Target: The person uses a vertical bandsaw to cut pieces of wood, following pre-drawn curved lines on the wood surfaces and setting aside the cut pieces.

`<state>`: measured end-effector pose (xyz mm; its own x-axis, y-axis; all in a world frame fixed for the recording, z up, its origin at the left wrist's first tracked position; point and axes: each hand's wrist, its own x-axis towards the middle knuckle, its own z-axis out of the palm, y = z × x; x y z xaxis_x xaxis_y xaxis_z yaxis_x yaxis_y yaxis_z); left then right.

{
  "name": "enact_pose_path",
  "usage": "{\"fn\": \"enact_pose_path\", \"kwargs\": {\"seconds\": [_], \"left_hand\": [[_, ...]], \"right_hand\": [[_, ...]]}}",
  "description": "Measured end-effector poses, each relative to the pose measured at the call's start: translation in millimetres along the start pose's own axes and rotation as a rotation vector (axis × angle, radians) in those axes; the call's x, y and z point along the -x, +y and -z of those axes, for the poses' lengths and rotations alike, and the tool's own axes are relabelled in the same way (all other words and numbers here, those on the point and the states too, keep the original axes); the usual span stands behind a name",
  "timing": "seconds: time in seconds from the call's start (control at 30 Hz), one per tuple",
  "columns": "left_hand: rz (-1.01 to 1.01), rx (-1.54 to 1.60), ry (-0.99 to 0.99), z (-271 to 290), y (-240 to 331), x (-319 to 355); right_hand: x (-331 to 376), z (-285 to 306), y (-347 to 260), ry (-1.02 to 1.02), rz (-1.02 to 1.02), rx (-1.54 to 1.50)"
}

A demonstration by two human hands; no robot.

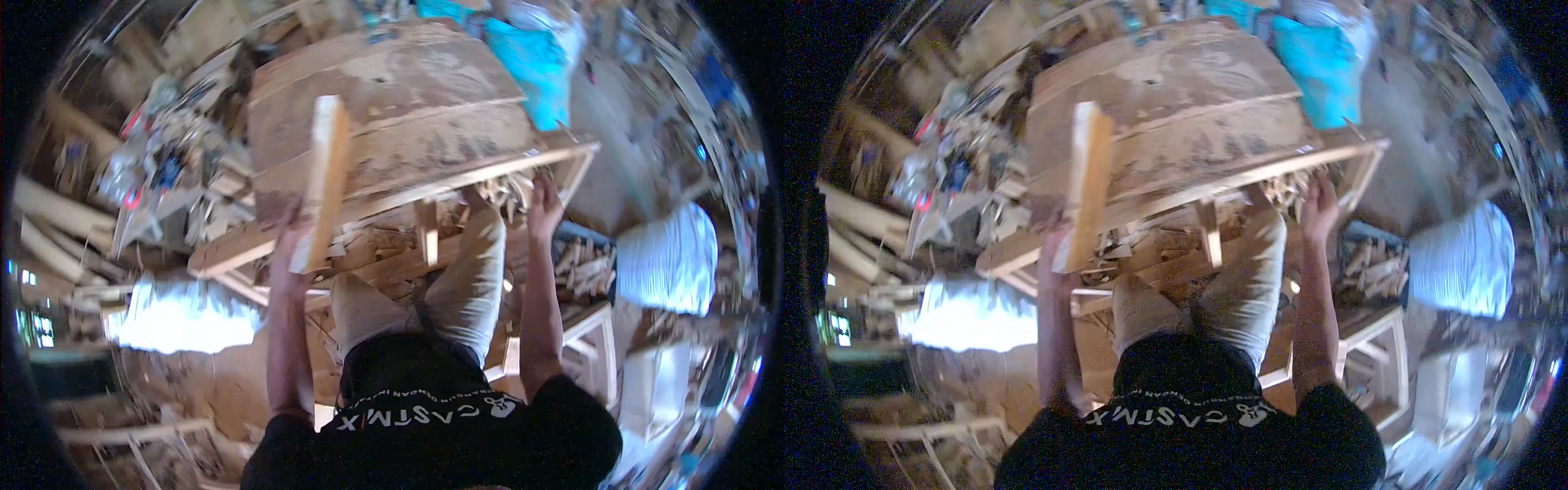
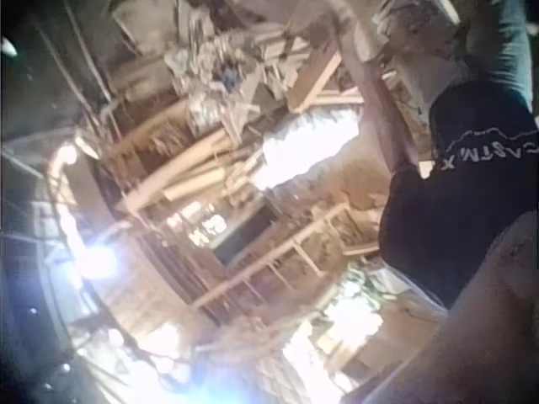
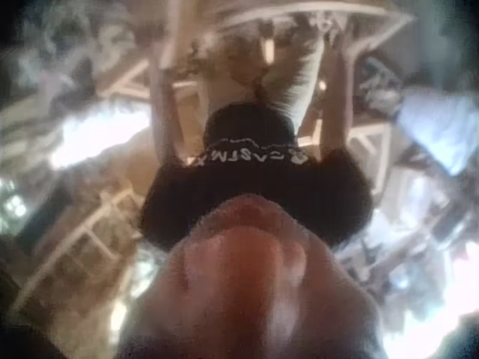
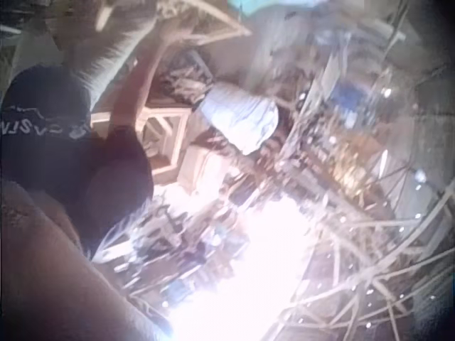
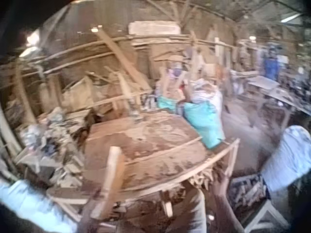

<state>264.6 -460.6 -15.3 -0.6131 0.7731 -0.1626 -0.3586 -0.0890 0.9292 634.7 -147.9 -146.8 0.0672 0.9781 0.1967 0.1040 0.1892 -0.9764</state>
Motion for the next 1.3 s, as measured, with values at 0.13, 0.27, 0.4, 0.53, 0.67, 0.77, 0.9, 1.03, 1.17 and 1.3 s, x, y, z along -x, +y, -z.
{"fn": "enact_pose_path", "kwargs": {"seconds": [0.13,0.27,0.4,0.53,0.67,0.77,0.9,1.03,1.17,1.3], "left_hand": [[0.22,0.549,-0.265,-49,-15,-1],[0.398,0.767,-0.484,-82,-6,7],[0.348,0.449,-0.568,-80,-23,-3],[-0.156,-0.383,-0.651,-104,-2,8],[-0.558,-0.93,-0.808,-121,25,17],[-0.517,-1.161,-1.025,-122,33,13],[-0.972,-1.205,-0.648,-106,36,-10],[-1.042,-0.93,-0.02,-75,70,-31],[-0.945,-0.842,0.154,-52,38,-32],[-0.946,-0.982,0.151,-37,20,-26]], "right_hand": [[36,14,-71,-0.062,0.113,-0.048],[60,5,-116,-0.233,0.079,-0.127],[71,1,-168,-0.418,0.055,-0.202],[63,16,-174,-0.572,-0.015,-0.409],[53,39,-156,-0.701,-0.312,-0.493],[70,39,-162,-0.959,-0.178,-0.127],[93,33,-138,-0.755,-0.403,-0.161],[106,12,-164,-0.428,-0.252,-0.368],[96,-16,-167,-0.325,-0.053,-0.184],[97,-40,-145,-0.366,-0.18,-0.225]]}}
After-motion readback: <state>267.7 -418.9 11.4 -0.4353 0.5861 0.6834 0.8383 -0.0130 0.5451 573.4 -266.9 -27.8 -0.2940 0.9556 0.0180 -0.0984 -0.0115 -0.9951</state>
